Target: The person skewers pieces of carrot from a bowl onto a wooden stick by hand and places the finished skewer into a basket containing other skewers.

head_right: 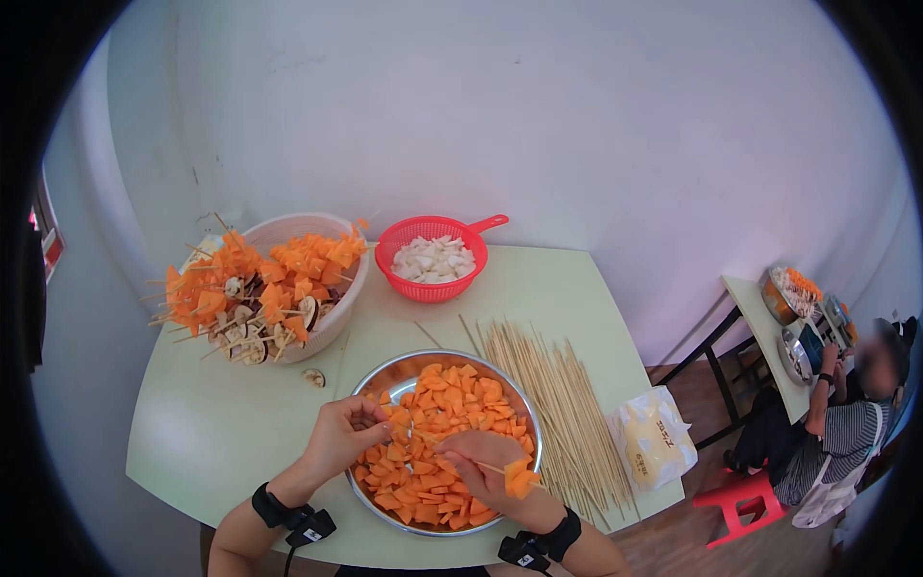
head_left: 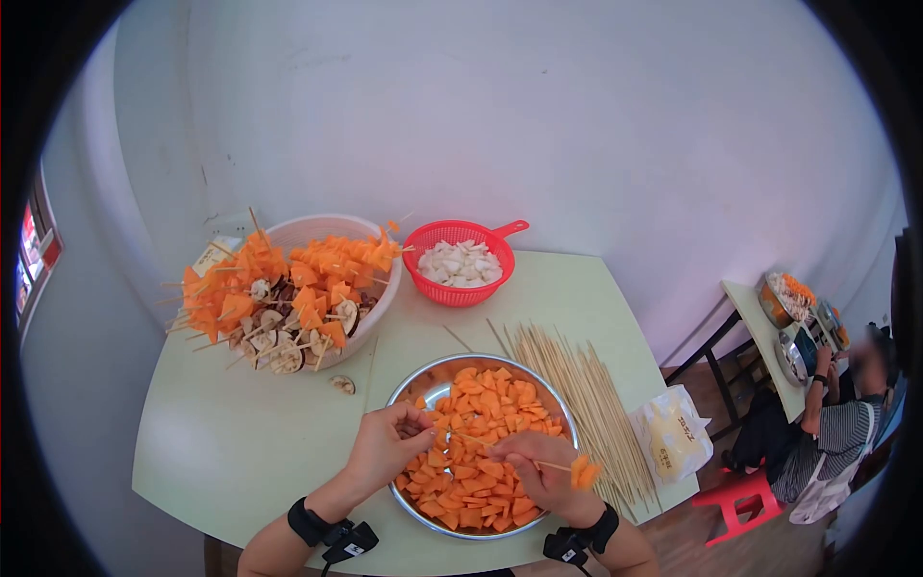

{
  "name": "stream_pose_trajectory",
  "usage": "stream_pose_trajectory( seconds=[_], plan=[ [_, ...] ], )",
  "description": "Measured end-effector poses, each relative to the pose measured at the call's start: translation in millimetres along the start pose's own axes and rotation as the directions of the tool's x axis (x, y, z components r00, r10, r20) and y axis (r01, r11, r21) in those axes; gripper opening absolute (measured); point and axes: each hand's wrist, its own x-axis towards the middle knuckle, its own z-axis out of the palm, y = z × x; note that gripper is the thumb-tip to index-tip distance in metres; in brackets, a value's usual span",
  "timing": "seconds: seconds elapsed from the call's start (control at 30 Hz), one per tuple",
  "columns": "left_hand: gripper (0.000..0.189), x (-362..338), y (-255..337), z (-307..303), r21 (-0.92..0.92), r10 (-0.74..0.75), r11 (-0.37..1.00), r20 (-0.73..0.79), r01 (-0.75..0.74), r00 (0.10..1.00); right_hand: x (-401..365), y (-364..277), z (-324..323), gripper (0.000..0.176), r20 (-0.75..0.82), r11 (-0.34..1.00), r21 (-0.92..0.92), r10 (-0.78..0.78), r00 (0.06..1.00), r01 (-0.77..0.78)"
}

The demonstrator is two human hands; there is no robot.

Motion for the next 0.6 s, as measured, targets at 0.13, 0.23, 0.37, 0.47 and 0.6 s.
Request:
stream_pose_trajectory(
  seconds=[0.13, 0.23, 0.37, 0.47, 0.6],
  plan=[
    [0.009, -1.0, -1.8, 2.7, -0.011, -0.003, 1.0, -0.011, 0.003, 1.0, -1.4, -3.6, 2.0, 0.014, 0.024, 0.999, -0.044, 0.001, 1.0, 0.0],
    [0.01, -7.6, 8.5, 8.6, -0.037, -0.038, 0.999, -0.025, 0.037, 0.999, -2.6, -2.7, 0.8, 0.013, 0.017, 0.992, 0.052, 0.116, 0.993, -0.117],
    [0.011, -19.0, 22.7, 17.9, -0.007, 0.057, 0.998, 0.055, -0.056, 0.997, -2.9, 6.8, 11.6, 0.013, 0.088, 0.988, -0.129, -0.072, 0.994, 0.083],
    [0.012, -17.3, 28.2, 14.9, 0.1, 0.158, 0.982, 0.022, -0.159, 0.987, -0.9, 4.9, 7.5, 0.012, 0.05, 0.998, -0.066, -0.01, 0.999, 0.013],
    [0.012, -17.3, 25.8, 18.4, 0.038, 0.144, 0.989, 0.027, -0.145, 0.989, 0.5, 3.2, 6.9, 0.013, 0.05, 0.996, 0.032, 0.08, 0.995, -0.082]
  ],
)
